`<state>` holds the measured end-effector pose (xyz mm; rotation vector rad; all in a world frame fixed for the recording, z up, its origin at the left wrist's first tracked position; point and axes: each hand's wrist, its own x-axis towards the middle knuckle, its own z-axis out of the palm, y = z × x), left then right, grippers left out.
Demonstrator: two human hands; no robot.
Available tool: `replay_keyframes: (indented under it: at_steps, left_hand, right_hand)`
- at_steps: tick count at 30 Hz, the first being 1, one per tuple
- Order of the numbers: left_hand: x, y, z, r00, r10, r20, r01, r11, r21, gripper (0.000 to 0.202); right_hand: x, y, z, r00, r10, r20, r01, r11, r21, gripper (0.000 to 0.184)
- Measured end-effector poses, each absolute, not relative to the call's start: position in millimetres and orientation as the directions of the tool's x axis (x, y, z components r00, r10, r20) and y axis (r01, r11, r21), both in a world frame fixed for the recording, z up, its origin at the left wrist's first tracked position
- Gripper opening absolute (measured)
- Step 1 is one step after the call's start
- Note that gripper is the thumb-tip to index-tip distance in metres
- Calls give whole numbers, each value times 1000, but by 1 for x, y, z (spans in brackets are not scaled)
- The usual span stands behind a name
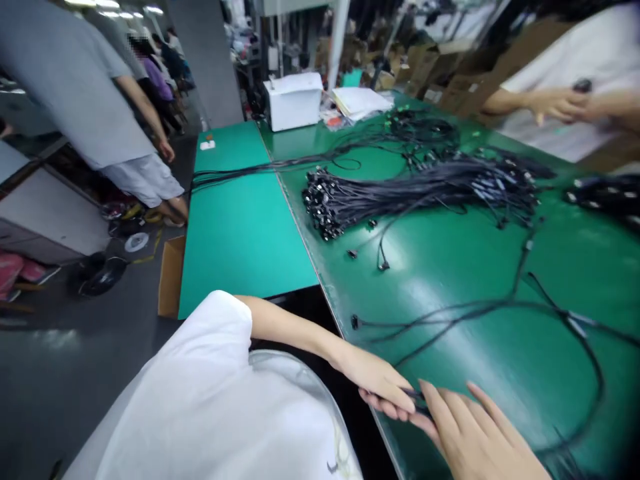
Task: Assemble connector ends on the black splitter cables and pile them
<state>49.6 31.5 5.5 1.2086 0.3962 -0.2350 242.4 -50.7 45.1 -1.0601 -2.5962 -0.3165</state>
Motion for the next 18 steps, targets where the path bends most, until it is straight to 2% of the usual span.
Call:
replay_keyframes:
  at_steps: [2,3,7,10,13,15,18]
  left_hand:
    - [44,23,18,906,72,-418,374,329,867,19]
    - [41,19,23,920,91,-381,332,335,882,19]
    - [33,16,34,966,91,-242,222,185,957,32]
    - [35,18,25,962,33,-272,271,25,962,30]
    - [37,14,14,940,72,-334,338,-47,940,22]
    - [36,14,11,922,141,-360,363,6,932,16]
    - [36,25,15,855,320,-407,338,250,907,19]
  right_hand:
    - [233,-64,52,-709,651,273,701,692,172,22]
    - [228,-70,55,-686,689,234,727,665,173,23]
    - [211,-90,52,-590,799,118,806,591,33,32]
    - [205,-99,32,-525,850,51,845,528,-84,35]
    - [208,-114,13,-457,888,51,867,457,-197,36]
    - [215,-132,5,-347,929,127,880,369,-298,41]
    - [226,-165,-11,48,984,170,884,38,-467,50]
